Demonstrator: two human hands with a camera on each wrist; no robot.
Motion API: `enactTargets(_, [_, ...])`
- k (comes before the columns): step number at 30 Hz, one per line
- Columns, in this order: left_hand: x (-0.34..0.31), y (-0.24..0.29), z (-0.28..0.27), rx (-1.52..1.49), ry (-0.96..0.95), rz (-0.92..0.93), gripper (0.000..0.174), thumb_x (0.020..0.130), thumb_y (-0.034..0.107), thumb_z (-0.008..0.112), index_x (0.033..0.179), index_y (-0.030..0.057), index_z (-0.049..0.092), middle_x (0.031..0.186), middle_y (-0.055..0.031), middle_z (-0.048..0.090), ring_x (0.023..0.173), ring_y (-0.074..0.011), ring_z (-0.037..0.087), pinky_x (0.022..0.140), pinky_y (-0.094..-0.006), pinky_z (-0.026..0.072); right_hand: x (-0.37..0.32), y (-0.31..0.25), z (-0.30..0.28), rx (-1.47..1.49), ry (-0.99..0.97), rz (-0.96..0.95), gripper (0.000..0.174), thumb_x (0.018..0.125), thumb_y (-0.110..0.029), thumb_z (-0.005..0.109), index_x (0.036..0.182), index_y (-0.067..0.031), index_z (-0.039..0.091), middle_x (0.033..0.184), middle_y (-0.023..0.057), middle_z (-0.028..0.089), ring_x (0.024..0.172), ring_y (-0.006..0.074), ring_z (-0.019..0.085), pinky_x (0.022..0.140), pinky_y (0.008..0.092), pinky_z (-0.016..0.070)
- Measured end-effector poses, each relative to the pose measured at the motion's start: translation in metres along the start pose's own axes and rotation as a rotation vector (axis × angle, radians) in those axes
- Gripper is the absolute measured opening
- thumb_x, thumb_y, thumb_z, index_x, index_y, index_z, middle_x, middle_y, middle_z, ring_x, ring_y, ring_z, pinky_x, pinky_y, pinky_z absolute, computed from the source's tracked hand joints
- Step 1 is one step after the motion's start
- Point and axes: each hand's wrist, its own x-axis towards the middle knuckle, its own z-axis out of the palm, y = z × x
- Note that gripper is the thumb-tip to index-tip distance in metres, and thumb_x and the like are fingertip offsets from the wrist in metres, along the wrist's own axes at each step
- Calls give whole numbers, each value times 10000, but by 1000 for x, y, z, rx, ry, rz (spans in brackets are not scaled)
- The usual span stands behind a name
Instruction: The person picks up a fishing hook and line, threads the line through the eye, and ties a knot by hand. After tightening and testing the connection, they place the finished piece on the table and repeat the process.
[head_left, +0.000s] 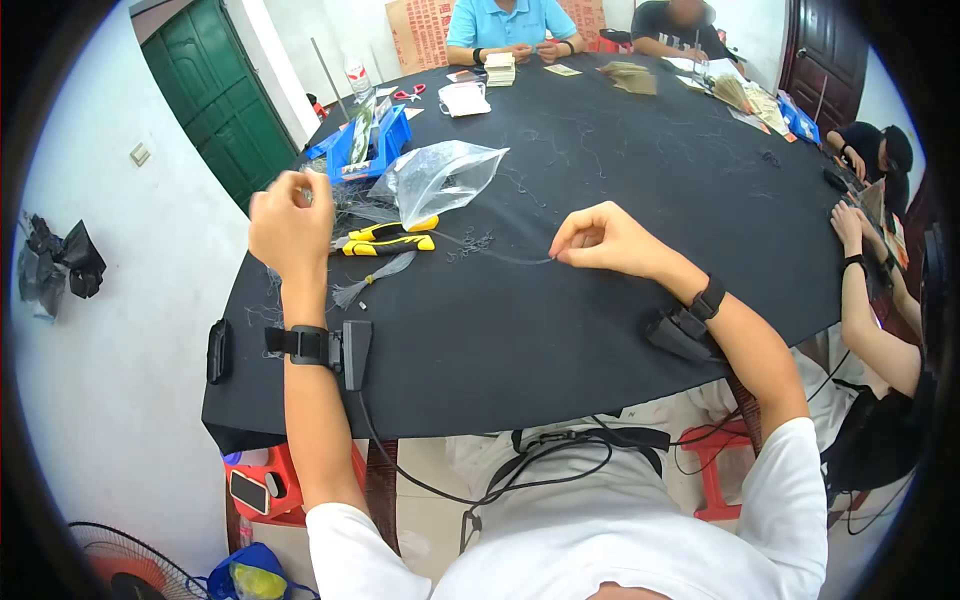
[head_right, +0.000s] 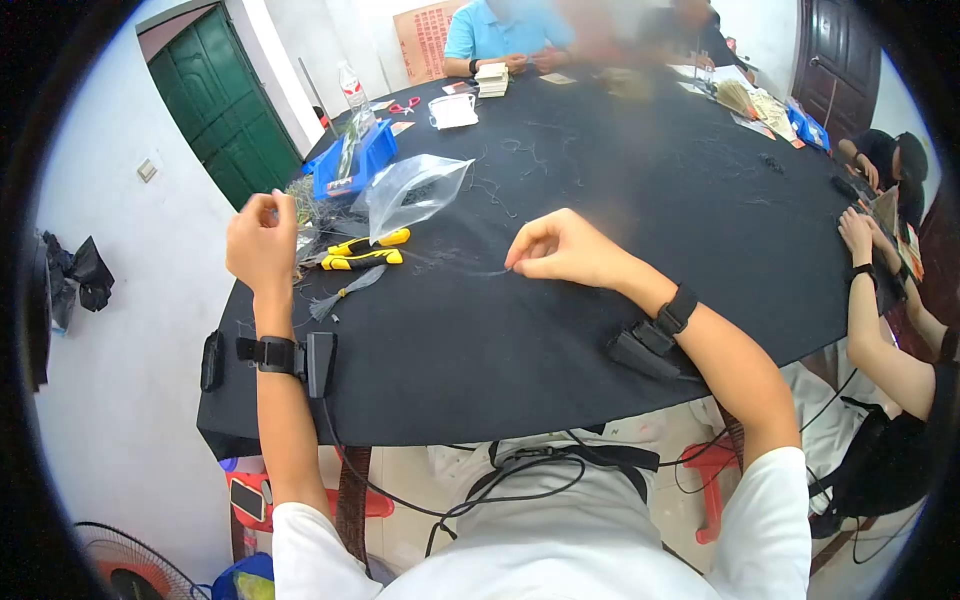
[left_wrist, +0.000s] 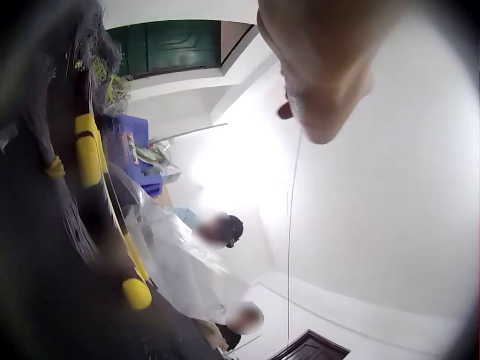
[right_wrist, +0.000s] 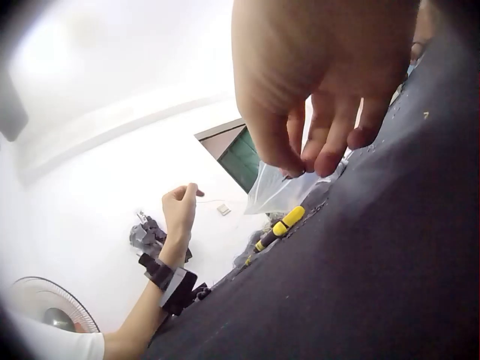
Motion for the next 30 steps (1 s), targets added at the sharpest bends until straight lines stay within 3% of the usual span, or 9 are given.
enactTargets(2, [2,1,-1,-109,317,213,31,729,149,625,748,136,646,708,7,608,690,-193,540,591,-335,426,-2,-4,4,37,-107,30,108,790,-40,639,887,-2,667,746,14,643,665,34,562,636,176,449])
enactTargets(5, [5,18,-10,-344,439,366,135,699,80,634,830,110,650,762,0,611,737,-177,531,646,-315,417,-3,-8,6,53,-184,62,137,791,-68,660,906,5,677,793,42,664,707,55,604,682,181,475])
enactTargets(6, [1,28,-12,-438,436,422,180,688,53,633,864,86,650,745,2,613,685,-181,535,639,-309,420,-3,-10,6,61,-191,75,142,786,-76,661,900,7,680,804,49,668,723,65,614,693,187,482])
enactTargets(8, [-15,49,-21,-631,123,420,178,691,64,630,867,83,647,756,-26,631,653,-186,558,624,-307,433,-3,-5,7,80,-199,76,145,784,-68,663,905,12,678,803,52,668,725,62,616,691,182,482])
enactTargets(12, [-40,79,0,-685,-595,663,114,720,124,642,823,78,637,727,-90,619,709,-230,615,608,-363,469,-2,-1,8,79,-208,82,135,795,-74,652,898,10,679,791,47,667,706,53,608,670,179,474])
enactTargets(17, [-69,71,49,-480,-689,641,155,738,193,659,830,69,649,761,-102,632,769,-276,621,668,-394,481,-4,-4,14,-17,-232,88,127,802,-79,641,899,-7,682,771,30,664,660,36,586,628,175,456])
enactTargets(23, [-77,68,55,-395,-771,616,119,728,184,658,776,74,658,777,-105,638,769,-287,619,680,-395,484,-5,-1,17,-25,-222,83,120,798,-82,644,889,-16,685,738,14,656,631,25,564,599,174,439])
enactTargets(28, [-75,70,56,-393,-739,603,81,723,159,640,751,83,648,773,-100,636,758,-298,613,657,-403,476,-2,2,16,16,-217,79,110,791,-77,651,877,-19,687,707,-10,639,603,7,536,566,169,416])
enactTargets(30, [-77,69,57,-454,-684,598,77,748,151,624,752,76,633,749,-97,622,751,-297,608,654,-396,474,-2,2,17,0,-202,61,91,801,-82,655,873,-35,685,660,-39,607,555,-9,472,511,165,354])
